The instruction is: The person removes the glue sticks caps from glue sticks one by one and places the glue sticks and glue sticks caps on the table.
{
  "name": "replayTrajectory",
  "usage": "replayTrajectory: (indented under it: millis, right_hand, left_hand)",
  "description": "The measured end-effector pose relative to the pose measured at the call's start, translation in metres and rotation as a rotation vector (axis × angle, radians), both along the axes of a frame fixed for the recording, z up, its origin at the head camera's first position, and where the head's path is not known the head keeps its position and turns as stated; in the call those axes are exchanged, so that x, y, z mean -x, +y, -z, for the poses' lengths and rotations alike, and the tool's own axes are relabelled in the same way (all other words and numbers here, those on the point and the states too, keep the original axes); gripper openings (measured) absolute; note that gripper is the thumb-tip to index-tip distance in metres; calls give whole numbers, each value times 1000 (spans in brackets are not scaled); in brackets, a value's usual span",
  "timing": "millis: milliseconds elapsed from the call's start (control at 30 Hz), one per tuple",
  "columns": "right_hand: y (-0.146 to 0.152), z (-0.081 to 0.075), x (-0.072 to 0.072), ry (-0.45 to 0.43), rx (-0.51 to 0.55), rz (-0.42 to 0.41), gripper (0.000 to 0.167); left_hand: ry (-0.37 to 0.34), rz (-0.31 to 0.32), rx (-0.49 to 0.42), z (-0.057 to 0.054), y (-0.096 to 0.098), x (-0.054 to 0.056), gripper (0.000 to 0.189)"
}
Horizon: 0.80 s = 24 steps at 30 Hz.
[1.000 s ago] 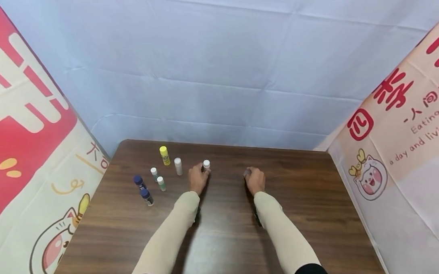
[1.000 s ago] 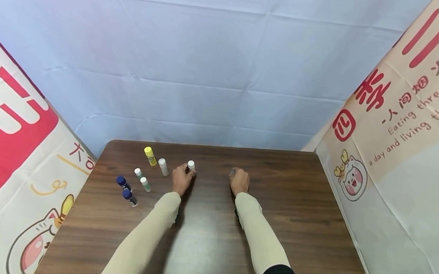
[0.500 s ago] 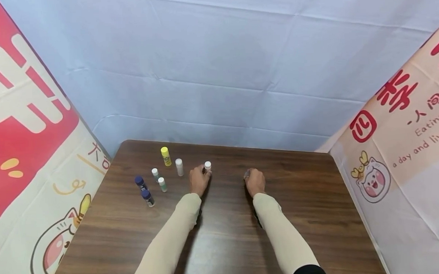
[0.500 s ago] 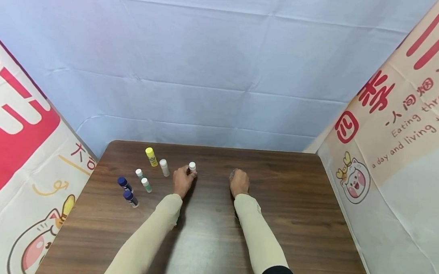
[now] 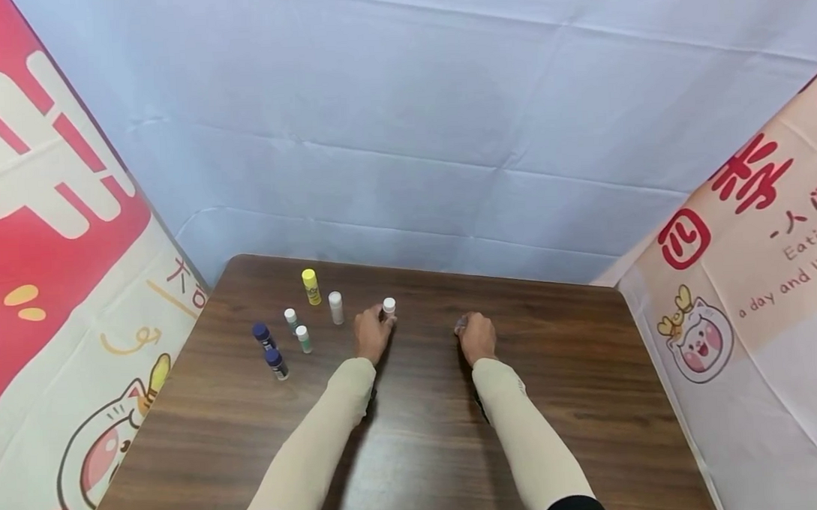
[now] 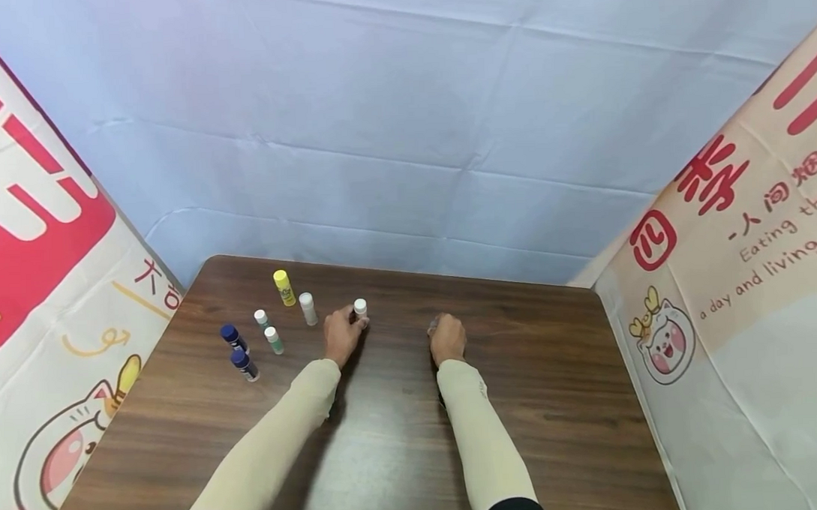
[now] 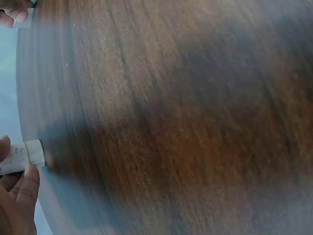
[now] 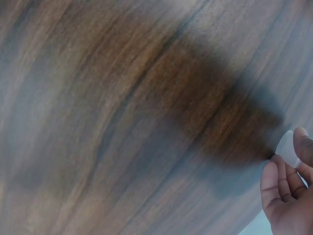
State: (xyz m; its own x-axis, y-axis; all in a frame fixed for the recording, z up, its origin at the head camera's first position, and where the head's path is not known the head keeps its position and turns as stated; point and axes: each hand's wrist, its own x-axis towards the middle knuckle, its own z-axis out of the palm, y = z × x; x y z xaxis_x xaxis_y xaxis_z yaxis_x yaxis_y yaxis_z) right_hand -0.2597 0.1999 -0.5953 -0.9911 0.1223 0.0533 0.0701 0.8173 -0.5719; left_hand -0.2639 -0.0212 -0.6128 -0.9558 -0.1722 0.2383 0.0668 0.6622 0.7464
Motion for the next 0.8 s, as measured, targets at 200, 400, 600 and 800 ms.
replayTrajectory:
  millis: [200, 400, 600, 800]
  right_hand:
    - [-1, -1, 0, -23, 40, 7, 13]
    - [2, -3, 1, -18, 91, 17, 19]
    - [6, -2, 3, -31, 74, 29, 27]
    - [6, -2, 4, -43, 71, 35, 27]
  left_hand:
    - [-77, 25, 55, -6, -4, -4, 34]
    - [-40, -39, 46, -12, -4, -15, 48]
    - [89, -175, -48, -17, -5, -28, 35]
    - [295, -360, -173, -24, -10, -33, 15]
